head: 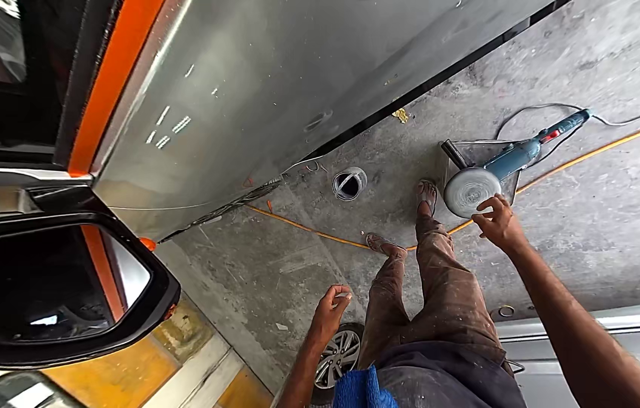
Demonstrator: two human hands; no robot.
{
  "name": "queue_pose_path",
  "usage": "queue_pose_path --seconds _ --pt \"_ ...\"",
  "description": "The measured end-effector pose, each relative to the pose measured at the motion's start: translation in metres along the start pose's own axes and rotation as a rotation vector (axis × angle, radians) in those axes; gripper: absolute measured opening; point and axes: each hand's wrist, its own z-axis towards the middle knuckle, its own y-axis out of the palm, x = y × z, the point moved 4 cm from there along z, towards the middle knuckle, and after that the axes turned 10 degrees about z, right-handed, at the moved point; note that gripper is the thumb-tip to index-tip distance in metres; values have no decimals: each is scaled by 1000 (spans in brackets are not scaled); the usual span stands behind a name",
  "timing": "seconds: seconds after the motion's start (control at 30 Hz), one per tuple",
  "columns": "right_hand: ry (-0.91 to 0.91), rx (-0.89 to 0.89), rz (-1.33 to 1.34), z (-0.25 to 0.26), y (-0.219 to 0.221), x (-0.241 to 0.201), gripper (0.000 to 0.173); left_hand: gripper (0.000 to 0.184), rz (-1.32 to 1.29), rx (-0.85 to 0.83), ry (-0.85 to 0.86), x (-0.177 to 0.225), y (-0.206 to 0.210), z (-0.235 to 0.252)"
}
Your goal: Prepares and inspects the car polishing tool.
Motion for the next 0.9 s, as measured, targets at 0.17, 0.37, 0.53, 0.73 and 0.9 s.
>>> queue_pose_path --seconds 0.17,0.37,0.53,0.73,0.9 --pt "295 -532 321 -44 72 0 33 36 7 7 8 10 -2 0" --pt "47 -296 76 -36 44 -13 24 36 36 6 -2 12 -3 -1" --pt "128 10 -10 -1 7 21 35 35 50 -11 -10 17 5 8" --pt "156 -481 83 -22 43 -22 27 36 35 23 13 37 -4 7" --pt "-163 174 -430 50 -48 -7 27 37 81 25 -34 25 -10 6"
